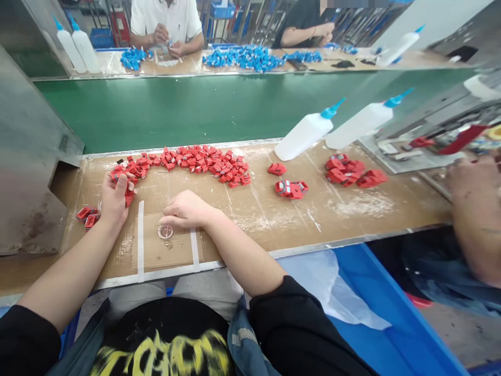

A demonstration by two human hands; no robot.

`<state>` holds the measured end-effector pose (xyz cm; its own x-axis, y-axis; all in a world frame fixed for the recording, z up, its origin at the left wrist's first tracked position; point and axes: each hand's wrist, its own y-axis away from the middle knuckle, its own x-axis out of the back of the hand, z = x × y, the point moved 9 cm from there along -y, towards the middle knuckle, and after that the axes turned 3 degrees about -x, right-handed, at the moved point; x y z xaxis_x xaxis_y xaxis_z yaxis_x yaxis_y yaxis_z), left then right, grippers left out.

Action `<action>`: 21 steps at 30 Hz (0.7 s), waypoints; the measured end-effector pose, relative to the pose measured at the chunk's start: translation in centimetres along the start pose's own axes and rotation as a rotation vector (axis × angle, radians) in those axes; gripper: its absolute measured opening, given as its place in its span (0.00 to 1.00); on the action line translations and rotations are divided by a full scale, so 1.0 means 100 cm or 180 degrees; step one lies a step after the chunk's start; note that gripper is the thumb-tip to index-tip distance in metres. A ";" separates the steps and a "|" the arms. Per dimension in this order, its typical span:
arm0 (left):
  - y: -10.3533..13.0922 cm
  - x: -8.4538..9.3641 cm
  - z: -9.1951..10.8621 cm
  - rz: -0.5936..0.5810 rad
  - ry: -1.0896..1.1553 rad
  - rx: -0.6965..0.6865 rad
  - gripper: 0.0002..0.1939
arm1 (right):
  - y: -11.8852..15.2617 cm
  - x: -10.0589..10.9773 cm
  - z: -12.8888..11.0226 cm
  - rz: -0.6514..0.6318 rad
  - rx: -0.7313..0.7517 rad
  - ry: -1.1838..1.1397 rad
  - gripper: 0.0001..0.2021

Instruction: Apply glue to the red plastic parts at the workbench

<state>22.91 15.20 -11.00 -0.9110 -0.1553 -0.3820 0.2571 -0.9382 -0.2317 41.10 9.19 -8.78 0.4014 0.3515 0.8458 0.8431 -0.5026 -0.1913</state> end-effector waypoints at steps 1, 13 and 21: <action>0.001 0.000 -0.002 -0.0008 -0.0006 -0.0006 0.26 | -0.003 0.008 0.011 0.0198 -0.0347 0.0127 0.33; 0.009 -0.008 -0.004 -0.0436 -0.0534 0.0096 0.32 | -0.057 0.025 0.103 0.0373 -0.2718 0.1340 0.18; 0.014 -0.017 -0.004 -0.0763 -0.0724 0.0003 0.34 | -0.030 0.022 0.084 0.1310 -0.1893 -0.1558 0.17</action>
<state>24.95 14.30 -11.01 -0.9942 0.0051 -0.1070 0.0263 -0.9567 -0.2899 42.43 18.08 -10.56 0.8566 0.2826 0.4317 0.3256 -0.9451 -0.0272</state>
